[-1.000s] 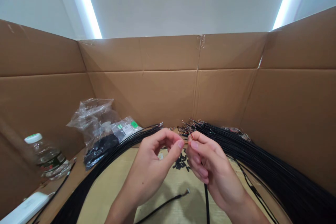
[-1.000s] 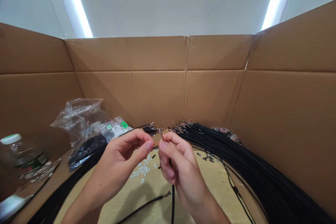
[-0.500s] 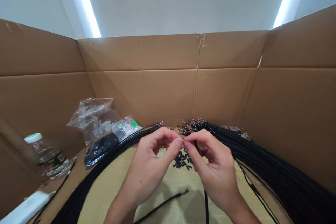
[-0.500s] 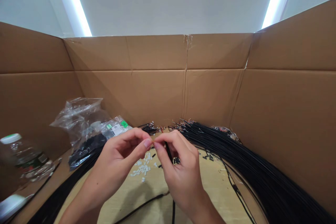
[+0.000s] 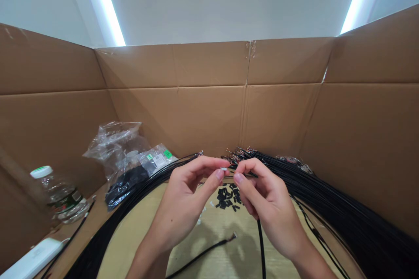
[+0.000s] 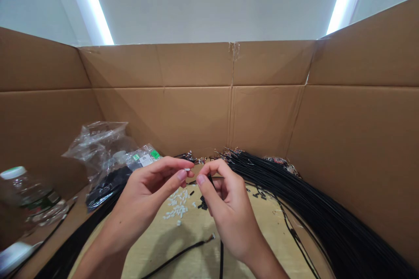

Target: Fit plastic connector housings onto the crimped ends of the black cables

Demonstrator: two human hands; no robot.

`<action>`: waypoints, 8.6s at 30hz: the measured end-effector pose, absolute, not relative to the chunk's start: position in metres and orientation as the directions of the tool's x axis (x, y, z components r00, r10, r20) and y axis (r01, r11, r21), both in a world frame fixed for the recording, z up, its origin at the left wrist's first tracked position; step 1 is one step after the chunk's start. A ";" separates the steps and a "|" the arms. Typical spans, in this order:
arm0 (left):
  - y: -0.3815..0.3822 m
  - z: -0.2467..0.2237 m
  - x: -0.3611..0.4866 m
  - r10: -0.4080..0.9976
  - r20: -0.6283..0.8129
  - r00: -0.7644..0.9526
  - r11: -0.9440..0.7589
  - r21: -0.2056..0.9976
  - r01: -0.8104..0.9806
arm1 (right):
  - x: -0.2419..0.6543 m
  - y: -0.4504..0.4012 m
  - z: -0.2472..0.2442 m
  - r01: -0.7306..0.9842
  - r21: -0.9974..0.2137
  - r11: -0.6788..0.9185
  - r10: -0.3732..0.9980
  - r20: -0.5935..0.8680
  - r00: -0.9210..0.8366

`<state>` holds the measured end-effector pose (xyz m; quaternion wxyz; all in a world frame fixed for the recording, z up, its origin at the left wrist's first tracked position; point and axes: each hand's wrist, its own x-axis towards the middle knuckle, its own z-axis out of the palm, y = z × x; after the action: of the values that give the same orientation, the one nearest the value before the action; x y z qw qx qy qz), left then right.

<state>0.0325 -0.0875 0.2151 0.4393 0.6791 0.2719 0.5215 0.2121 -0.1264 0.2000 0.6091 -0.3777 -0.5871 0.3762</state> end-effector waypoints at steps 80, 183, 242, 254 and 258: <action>-0.090 0.217 0.039 0.711 0.615 0.342 -0.667 0.743 0.049 | 0.226 -0.123 0.202 -0.507 -0.844 -0.176 0.930 0.025 -0.366; -0.089 0.215 0.046 0.785 0.551 0.283 -0.599 0.792 0.119 | 0.209 -0.129 0.199 -0.249 -0.926 0.283 0.959 0.278 0.055; -0.091 0.214 0.049 0.828 0.511 0.232 -0.541 0.837 0.084 | 0.205 -0.131 0.198 -0.233 -0.910 0.343 0.939 0.334 0.077; -0.096 0.217 0.050 0.777 0.601 0.185 -0.623 0.777 0.095 | 0.202 -0.131 0.199 -0.229 -0.913 0.337 0.940 0.316 0.125; -0.098 0.218 0.051 0.764 0.615 0.194 -0.643 0.749 0.162 | 0.202 -0.131 0.200 -0.182 -0.913 0.365 0.927 0.338 0.160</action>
<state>0.0507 -0.0983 0.2184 0.2750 0.7219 0.3207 0.5481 0.2016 -0.1312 0.2000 0.6619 -0.3768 -0.4942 0.4192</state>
